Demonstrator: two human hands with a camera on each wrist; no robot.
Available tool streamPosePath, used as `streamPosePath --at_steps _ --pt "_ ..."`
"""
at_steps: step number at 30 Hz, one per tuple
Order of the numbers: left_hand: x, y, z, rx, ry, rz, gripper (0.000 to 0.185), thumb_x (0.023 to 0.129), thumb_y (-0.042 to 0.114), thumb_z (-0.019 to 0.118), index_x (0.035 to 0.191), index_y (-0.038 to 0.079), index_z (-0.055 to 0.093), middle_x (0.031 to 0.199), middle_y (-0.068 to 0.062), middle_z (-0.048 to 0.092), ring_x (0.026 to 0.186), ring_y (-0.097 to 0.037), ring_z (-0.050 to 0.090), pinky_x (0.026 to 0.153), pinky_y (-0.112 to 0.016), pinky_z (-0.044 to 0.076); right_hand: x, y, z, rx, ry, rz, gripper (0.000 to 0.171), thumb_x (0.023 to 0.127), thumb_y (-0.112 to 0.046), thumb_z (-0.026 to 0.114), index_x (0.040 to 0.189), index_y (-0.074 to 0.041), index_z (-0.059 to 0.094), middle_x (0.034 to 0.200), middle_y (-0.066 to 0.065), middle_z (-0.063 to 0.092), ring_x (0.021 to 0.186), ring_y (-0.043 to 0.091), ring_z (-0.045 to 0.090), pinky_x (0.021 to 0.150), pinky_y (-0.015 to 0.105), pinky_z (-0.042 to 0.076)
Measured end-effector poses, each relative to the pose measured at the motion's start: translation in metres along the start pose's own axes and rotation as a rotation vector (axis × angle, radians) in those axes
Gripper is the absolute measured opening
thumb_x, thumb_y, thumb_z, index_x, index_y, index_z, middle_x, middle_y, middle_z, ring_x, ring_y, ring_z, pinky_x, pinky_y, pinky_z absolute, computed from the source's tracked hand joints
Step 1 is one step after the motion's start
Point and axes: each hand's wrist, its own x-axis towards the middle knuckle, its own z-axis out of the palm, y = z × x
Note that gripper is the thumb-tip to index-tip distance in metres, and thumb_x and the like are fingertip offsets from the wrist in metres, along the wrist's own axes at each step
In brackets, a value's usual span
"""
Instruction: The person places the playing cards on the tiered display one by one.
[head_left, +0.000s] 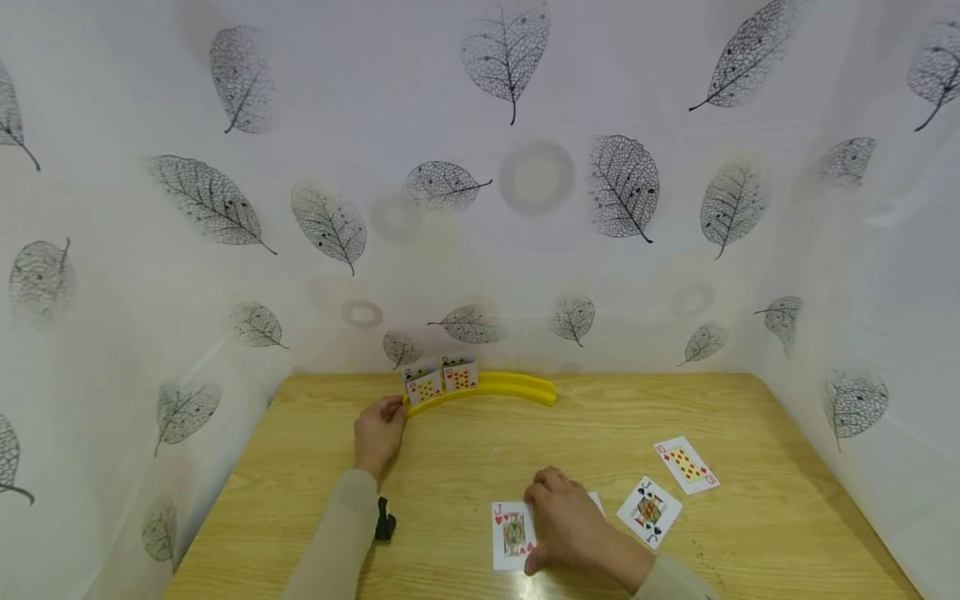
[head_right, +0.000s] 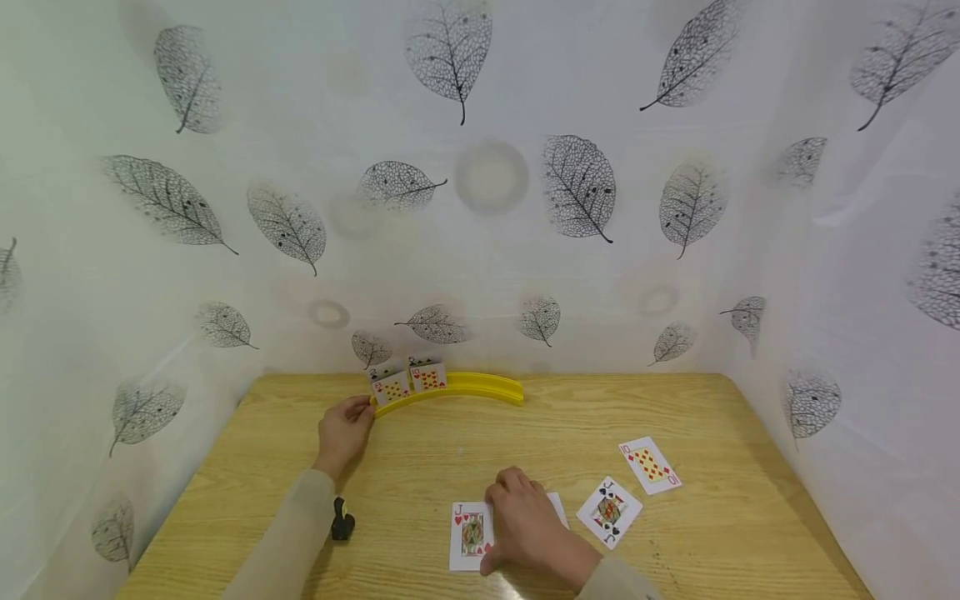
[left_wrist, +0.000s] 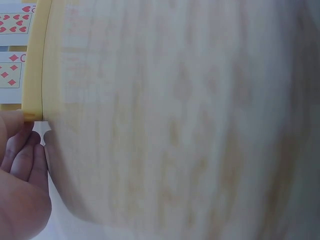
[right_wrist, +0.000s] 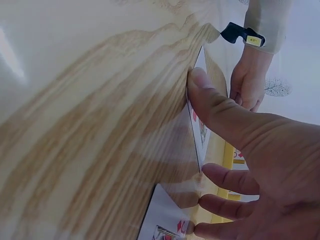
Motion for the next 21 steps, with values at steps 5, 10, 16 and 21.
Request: streamPosePath --at_steps 5,10,16,21 --pt "-0.0001 0.0000 -0.0015 0.003 0.003 0.007 0.025 0.100 0.008 0.068 0.123 -0.001 0.074 0.118 -0.021 0.077 0.111 -0.036 0.075 0.096 -0.047 0.063 0.0014 -0.0028 -0.0022 0.000 -0.016 -0.001 0.088 0.044 -0.049 0.103 0.113 -0.005 0.069 0.125 0.013 0.061 0.115 0.034 0.062 0.101 0.061 0.055" --pt "-0.0010 -0.0006 -0.0010 -0.008 0.001 -0.001 0.026 0.100 0.008 0.069 0.124 -0.001 0.073 0.119 -0.021 0.077 0.112 -0.035 0.075 0.097 -0.047 0.062 0.0024 -0.0027 -0.0030 0.019 -0.033 0.008 0.088 0.045 -0.047 0.103 0.113 -0.002 0.069 0.124 0.014 0.061 0.116 0.035 0.062 0.105 0.059 0.054" --pt "-0.0010 0.0009 -0.0012 -0.009 0.006 0.011 0.026 0.100 0.007 0.069 0.124 -0.001 0.074 0.119 -0.021 0.077 0.111 -0.036 0.075 0.096 -0.046 0.063 0.0026 -0.0043 -0.0029 0.037 -0.036 0.008 0.087 0.045 -0.044 0.104 0.112 -0.001 0.068 0.125 0.014 0.060 0.116 0.033 0.062 0.107 0.053 0.055" --pt "-0.0015 0.0017 -0.0025 -0.002 -0.002 0.016 0.026 0.100 0.007 0.069 0.123 -0.002 0.074 0.118 -0.022 0.077 0.111 -0.037 0.075 0.096 -0.047 0.062 0.0031 -0.0047 -0.0019 0.053 -0.036 0.014 0.088 0.045 -0.042 0.105 0.113 0.000 0.068 0.126 0.016 0.060 0.117 0.033 0.062 0.106 0.051 0.056"
